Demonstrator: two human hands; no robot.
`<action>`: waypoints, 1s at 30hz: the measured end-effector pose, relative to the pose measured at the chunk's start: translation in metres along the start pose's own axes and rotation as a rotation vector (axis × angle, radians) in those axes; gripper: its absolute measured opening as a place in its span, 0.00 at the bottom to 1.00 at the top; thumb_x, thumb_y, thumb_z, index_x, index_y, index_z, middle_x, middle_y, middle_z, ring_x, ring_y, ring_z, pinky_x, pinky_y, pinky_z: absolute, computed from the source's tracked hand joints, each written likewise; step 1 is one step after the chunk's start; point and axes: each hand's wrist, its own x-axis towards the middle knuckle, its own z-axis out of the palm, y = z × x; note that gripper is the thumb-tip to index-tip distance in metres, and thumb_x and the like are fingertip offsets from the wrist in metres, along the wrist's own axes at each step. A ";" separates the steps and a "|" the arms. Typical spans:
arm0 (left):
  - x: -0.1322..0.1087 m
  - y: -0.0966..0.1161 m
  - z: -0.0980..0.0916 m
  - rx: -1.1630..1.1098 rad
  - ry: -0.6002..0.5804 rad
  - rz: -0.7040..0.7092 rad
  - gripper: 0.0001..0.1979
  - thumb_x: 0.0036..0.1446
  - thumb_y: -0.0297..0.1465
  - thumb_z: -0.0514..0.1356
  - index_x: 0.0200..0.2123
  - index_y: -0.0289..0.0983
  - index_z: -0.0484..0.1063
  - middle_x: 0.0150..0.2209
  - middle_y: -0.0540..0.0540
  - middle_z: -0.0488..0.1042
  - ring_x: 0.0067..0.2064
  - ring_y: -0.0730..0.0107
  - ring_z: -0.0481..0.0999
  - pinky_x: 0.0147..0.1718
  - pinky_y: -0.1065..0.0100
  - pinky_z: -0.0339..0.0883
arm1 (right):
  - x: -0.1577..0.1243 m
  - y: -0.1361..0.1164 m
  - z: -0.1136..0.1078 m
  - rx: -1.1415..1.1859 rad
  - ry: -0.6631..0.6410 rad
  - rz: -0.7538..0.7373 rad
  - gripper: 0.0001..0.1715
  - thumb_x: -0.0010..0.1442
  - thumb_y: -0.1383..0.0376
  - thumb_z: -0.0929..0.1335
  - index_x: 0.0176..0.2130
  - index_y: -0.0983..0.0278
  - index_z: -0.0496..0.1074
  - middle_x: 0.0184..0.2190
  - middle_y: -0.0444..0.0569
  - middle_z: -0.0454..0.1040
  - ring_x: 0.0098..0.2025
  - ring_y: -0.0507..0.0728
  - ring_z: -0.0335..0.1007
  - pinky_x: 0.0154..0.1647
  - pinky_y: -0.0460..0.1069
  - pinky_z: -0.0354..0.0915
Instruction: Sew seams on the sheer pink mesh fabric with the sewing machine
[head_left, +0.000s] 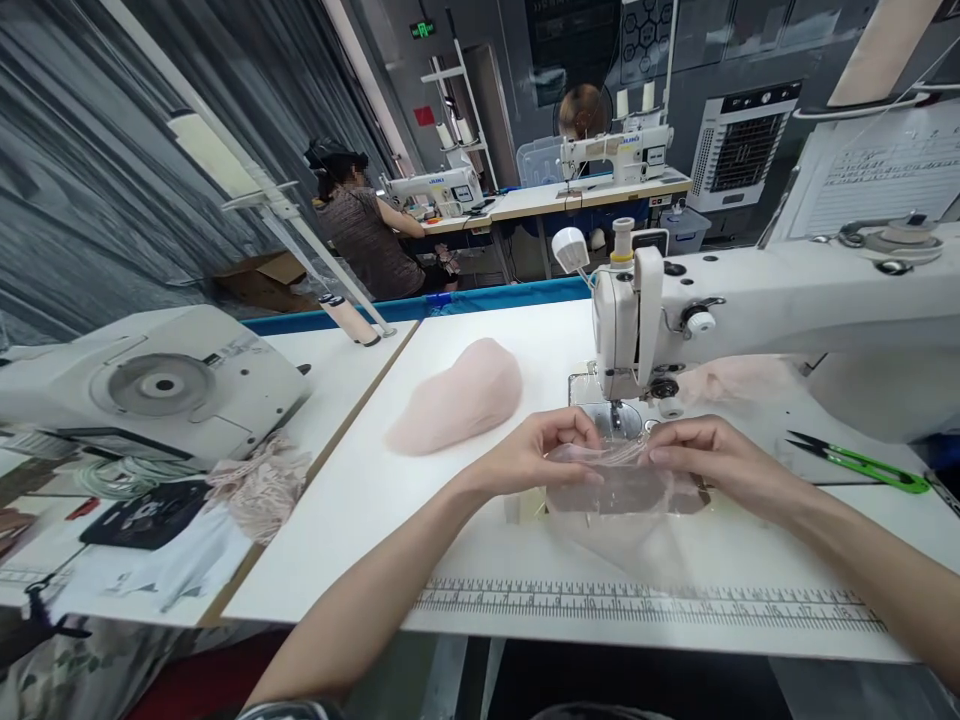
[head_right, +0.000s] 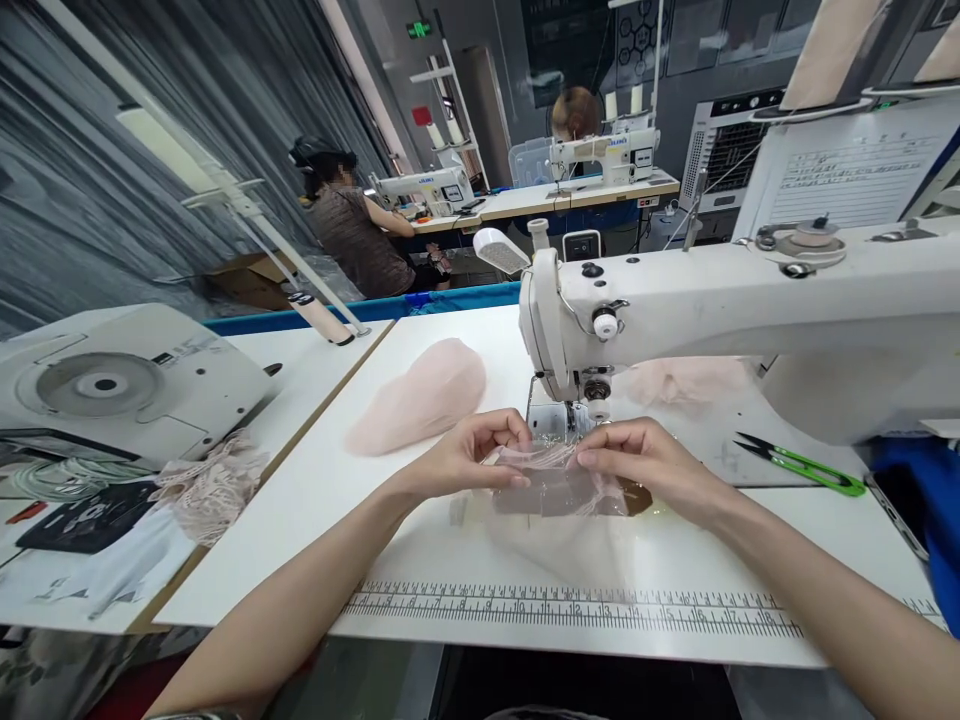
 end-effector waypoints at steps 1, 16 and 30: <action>0.000 0.000 -0.002 -0.001 0.001 -0.010 0.14 0.49 0.32 0.68 0.34 0.34 0.67 0.24 0.55 0.64 0.25 0.81 0.63 0.26 0.76 0.58 | 0.000 -0.001 -0.001 -0.005 0.002 -0.008 0.15 0.54 0.53 0.71 0.35 0.61 0.78 0.23 0.43 0.70 0.20 0.47 0.58 0.17 0.44 0.53; -0.032 0.033 0.087 0.962 -0.410 0.408 0.08 0.61 0.27 0.54 0.43 0.38 0.70 0.30 0.53 0.74 0.26 0.76 0.68 0.23 0.71 0.59 | 0.003 -0.005 0.006 0.172 -0.057 -0.028 0.17 0.62 0.54 0.65 0.41 0.61 0.77 0.43 0.50 0.78 0.38 0.56 0.77 0.34 0.46 0.72; -0.027 0.019 0.070 0.517 0.112 0.333 0.07 0.62 0.27 0.56 0.41 0.37 0.73 0.32 0.49 0.77 0.28 0.76 0.73 0.28 0.74 0.66 | 0.001 -0.006 0.004 0.236 -0.143 -0.016 0.16 0.60 0.63 0.69 0.48 0.63 0.73 0.51 0.52 0.73 0.44 0.59 0.76 0.41 0.50 0.74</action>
